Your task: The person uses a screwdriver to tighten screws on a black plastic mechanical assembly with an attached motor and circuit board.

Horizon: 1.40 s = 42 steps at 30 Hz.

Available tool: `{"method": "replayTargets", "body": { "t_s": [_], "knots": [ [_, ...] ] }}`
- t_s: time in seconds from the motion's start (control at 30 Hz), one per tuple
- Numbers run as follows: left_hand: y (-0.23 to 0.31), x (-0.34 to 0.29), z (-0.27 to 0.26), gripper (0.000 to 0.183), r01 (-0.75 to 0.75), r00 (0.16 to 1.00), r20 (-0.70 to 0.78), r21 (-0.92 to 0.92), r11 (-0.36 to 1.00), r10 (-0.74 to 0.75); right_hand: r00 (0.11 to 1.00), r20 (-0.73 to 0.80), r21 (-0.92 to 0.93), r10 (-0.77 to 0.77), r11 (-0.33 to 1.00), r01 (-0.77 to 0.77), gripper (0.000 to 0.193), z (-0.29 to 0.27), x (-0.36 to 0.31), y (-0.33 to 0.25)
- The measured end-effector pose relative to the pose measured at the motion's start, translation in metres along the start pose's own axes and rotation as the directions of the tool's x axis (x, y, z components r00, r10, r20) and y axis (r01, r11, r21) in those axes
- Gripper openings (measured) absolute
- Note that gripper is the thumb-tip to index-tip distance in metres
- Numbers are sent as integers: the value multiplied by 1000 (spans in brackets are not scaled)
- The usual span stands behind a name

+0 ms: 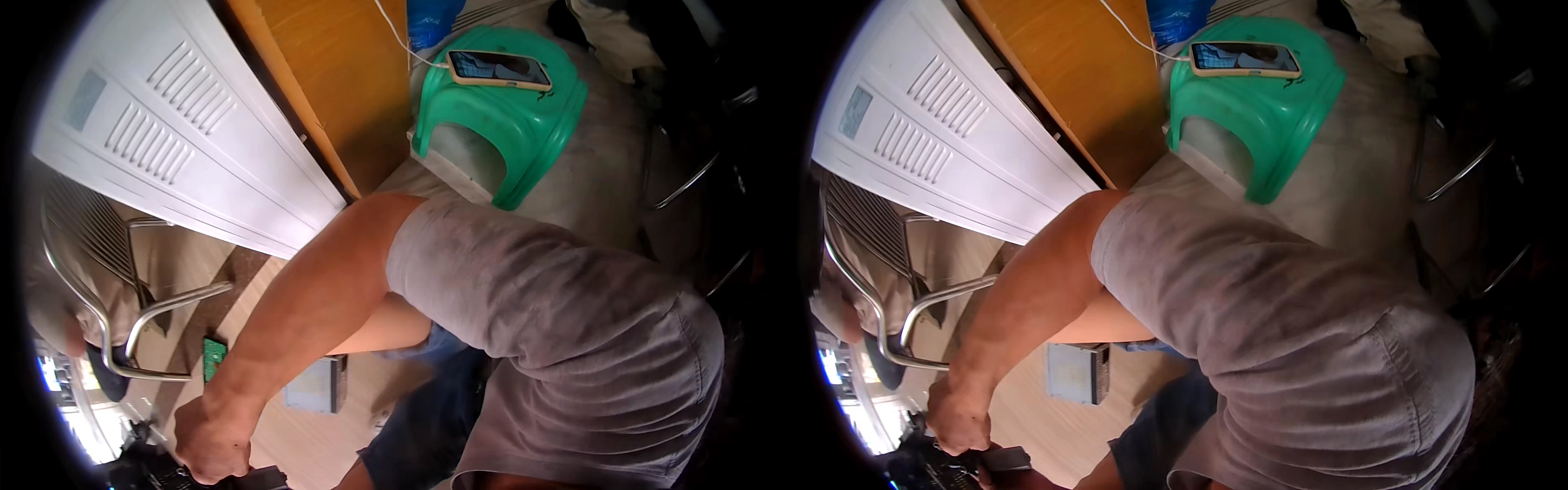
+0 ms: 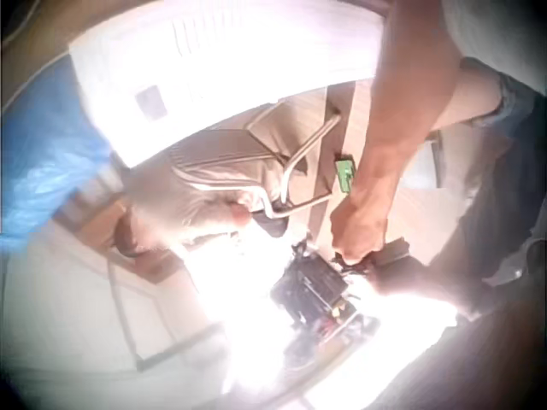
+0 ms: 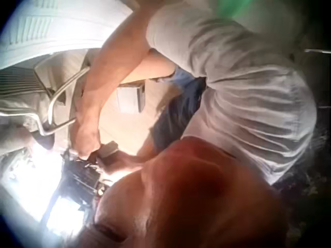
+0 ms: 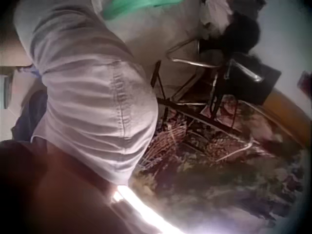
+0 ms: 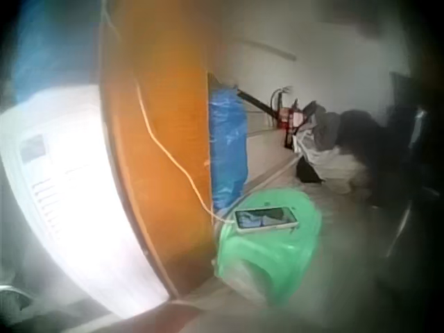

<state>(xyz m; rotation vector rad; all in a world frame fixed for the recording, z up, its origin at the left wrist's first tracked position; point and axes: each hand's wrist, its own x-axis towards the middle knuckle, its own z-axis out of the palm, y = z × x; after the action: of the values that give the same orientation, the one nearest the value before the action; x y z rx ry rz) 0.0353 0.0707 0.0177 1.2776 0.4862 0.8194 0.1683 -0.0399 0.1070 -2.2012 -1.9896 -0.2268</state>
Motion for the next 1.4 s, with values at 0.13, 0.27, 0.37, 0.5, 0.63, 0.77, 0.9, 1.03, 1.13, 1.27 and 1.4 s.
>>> {"method": "replayTargets", "body": {
  "t_s": [0.13, 0.27, 0.37, 0.5, 0.63, 0.77, 0.9, 1.03, 1.13, 1.27, 1.4],
  "knots": [
    [-7, 7, 11, 51, -19, 998, 59, -53, 998, 23, 979, -203, 89, 17, 996, 1, 29, 14, -10, 8],
    [-3, 18, 4, 50, -58, 996, 69, -102, 993, 65, 955, -296, 155, 0, 987, 48, 27, 20, 21, 9],
    [-3, 21, 5, 49, -65, 993, 93, -142, 988, 79, 956, -294, 224, 17, 973, 52, 28, 27, 30, 10],
    [-1, 24, 3, 48, -62, 988, 125, -202, 977, 88, 965, -261, 190, 37, 982, 14, 27, 15, 20, 3],
    [7, 36, -11, 47, -58, 983, 152, -264, 963, 101, 940, -337, 205, 53, 978, 18, 31, 20, 19, 2],
    [10, 49, -34, 46, -86, 964, 206, -348, 934, 165, 945, -319, 284, -76, 943, 172, 27, 15, 13, 1],
    [31, 27, -20, 53, 178, 856, 481, -620, 764, 191, 953, -299, 431, -53, 883, 184, 34, 19, -9, 5],
    [32, -4, -15, 57, 247, 915, 395, -700, 670, 76, 978, -175, 588, 113, 809, 12, 47, 32, -24, -2],
    [26, -17, -10, 63, 201, 922, 369, -714, 670, 117, 989, -86, 798, 123, 603, -6, 60, 37, -26, -7],
    [41, -24, 1, 58, 124, 975, 221, -625, 771, 22, 999, 6, 792, 39, 610, -28, 60, 21, -21, -18],
    [41, -25, 10, 59, 131, 979, 203, -545, 828, -21, 997, 51, 839, 52, 539, -71, 63, 26, -25, -12]
  ]
}}
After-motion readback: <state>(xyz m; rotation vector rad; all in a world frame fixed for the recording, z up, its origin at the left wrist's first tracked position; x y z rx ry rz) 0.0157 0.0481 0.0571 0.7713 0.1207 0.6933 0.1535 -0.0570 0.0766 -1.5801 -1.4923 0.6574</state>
